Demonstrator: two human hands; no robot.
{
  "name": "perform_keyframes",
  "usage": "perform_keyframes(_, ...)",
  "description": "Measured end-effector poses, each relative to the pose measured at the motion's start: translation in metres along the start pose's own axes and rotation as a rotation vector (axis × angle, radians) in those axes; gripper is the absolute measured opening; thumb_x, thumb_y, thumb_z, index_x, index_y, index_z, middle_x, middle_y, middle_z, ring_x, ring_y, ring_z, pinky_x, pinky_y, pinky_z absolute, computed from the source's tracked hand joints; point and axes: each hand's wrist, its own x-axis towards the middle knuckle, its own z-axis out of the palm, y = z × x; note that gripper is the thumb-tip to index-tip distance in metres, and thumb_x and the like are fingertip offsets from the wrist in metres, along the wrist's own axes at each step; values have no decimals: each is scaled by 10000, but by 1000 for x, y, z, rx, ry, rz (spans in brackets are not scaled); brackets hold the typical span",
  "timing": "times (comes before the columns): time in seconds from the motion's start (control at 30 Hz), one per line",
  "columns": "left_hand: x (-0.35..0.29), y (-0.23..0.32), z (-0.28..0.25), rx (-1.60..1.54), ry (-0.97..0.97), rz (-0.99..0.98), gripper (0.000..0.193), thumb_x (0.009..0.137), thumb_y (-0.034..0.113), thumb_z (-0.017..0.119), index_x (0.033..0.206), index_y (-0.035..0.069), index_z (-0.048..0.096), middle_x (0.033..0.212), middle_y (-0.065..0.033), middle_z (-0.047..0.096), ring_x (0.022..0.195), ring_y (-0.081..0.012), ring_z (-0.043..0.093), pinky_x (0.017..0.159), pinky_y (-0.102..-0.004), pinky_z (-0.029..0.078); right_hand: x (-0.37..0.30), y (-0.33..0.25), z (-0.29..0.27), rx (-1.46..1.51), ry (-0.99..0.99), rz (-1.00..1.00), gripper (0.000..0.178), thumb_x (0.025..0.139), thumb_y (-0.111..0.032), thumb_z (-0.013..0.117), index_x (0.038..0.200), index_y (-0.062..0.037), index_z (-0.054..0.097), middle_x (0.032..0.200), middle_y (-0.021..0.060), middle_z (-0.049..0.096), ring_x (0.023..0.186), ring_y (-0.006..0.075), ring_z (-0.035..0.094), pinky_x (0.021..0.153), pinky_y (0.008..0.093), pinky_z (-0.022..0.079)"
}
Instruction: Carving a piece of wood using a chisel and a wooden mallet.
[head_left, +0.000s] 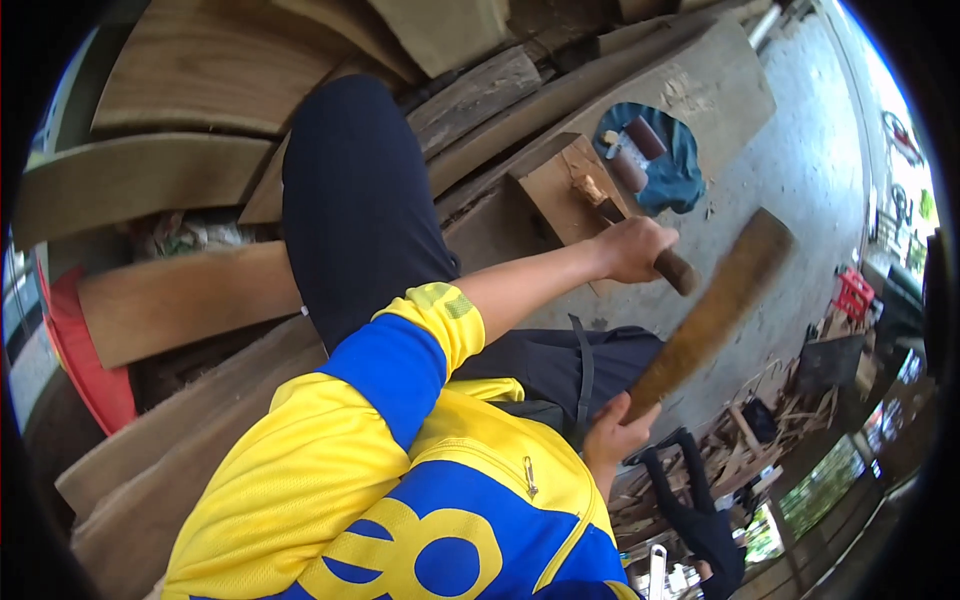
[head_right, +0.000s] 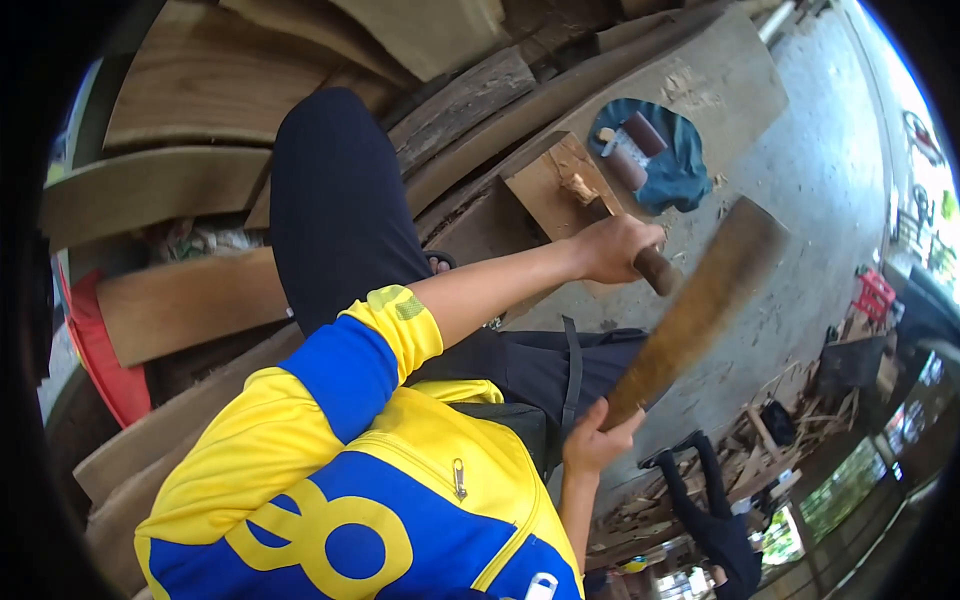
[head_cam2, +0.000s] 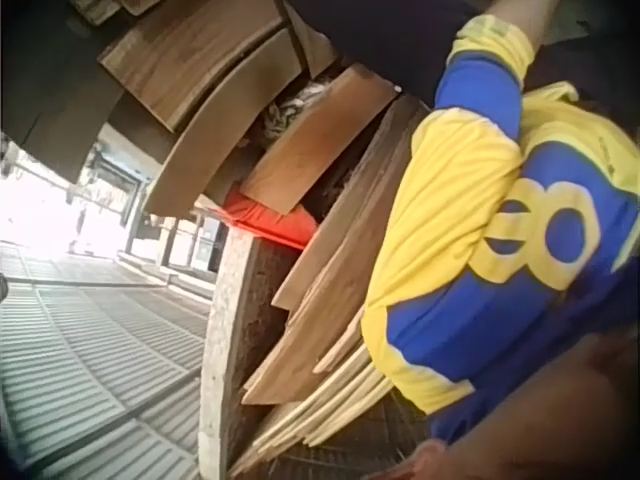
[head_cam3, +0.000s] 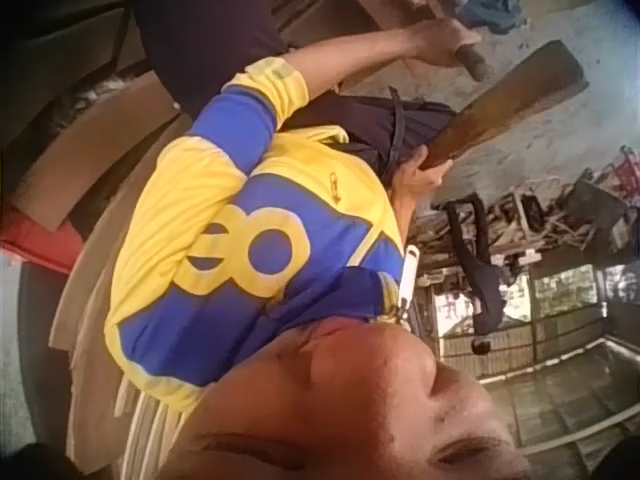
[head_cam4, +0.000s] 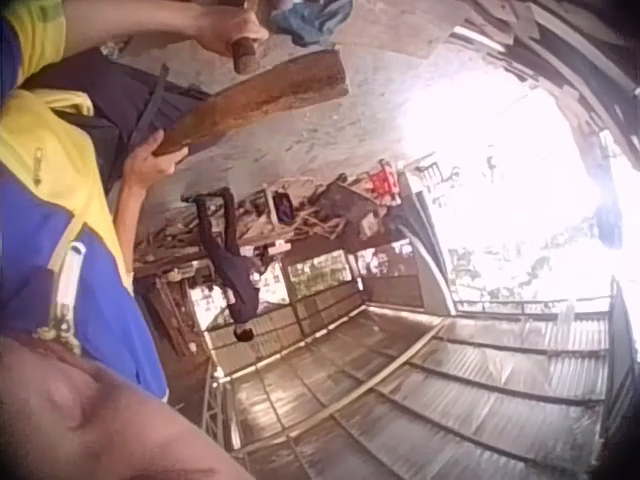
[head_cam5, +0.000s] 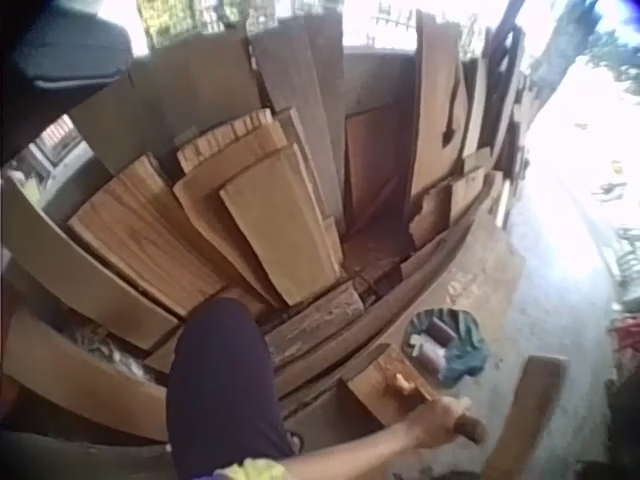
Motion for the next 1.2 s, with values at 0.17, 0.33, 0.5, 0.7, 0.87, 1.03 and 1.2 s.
perform_keyframes(0.17,5,7,-14,-21,45,-51,321,644,124,774,821,17,528,779,-223,604,824,-422,612,642,-434,474,9,-16,-18,563,286,18,573,935,-503,554,1133,13,403,754,75,523,522,107,497,447,221,422)
perform_keyframes(0.33,18,1,-22,-99,113,-65,198,709,116,733,799,15,589,806,-207,637,845,-393,640,671,-418,505,22,-15,-29,648,-29,200,484,955,-488,526,1103,-35,442,695,55,508,450,112,482,398,235,403)
perform_keyframes(0.5,34,-22,-52,-213,254,-273,129,840,122,649,765,40,583,667,-39,608,614,-126,599,601,-295,490,33,-6,19,787,-295,526,413,972,-455,508,1078,-56,510,661,45,501,423,127,464,371,270,389)
perform_keyframes(0.7,50,-40,-76,-437,343,-295,123,801,75,617,694,14,607,585,-19,583,519,-102,573,519,-274,458,63,1,66,901,-443,650,380,990,-433,479,895,-66,457,630,49,502,416,125,485,359,270,408)
perform_keyframes(0.87,61,-21,-54,-316,310,-247,121,819,102,607,723,30,623,613,-44,617,565,-131,605,548,-279,466,75,21,104,835,-512,689,401,982,-442,492,870,-58,468,621,49,509,417,125,490,359,274,418)
perform_keyframes(1.03,95,-52,-51,-43,480,-210,277,787,169,636,565,14,578,507,-46,584,476,-125,594,466,-295,437,69,27,124,786,-531,609,406,977,-438,508,853,-53,479,610,44,524,419,115,510,369,258,431)
perform_keyframes(1.2,113,-78,-45,23,439,-314,281,737,233,672,616,-13,609,588,-157,632,619,-289,673,583,-382,502,66,29,126,828,-530,637,399,981,-429,505,848,-54,476,611,44,525,420,114,505,371,258,428)
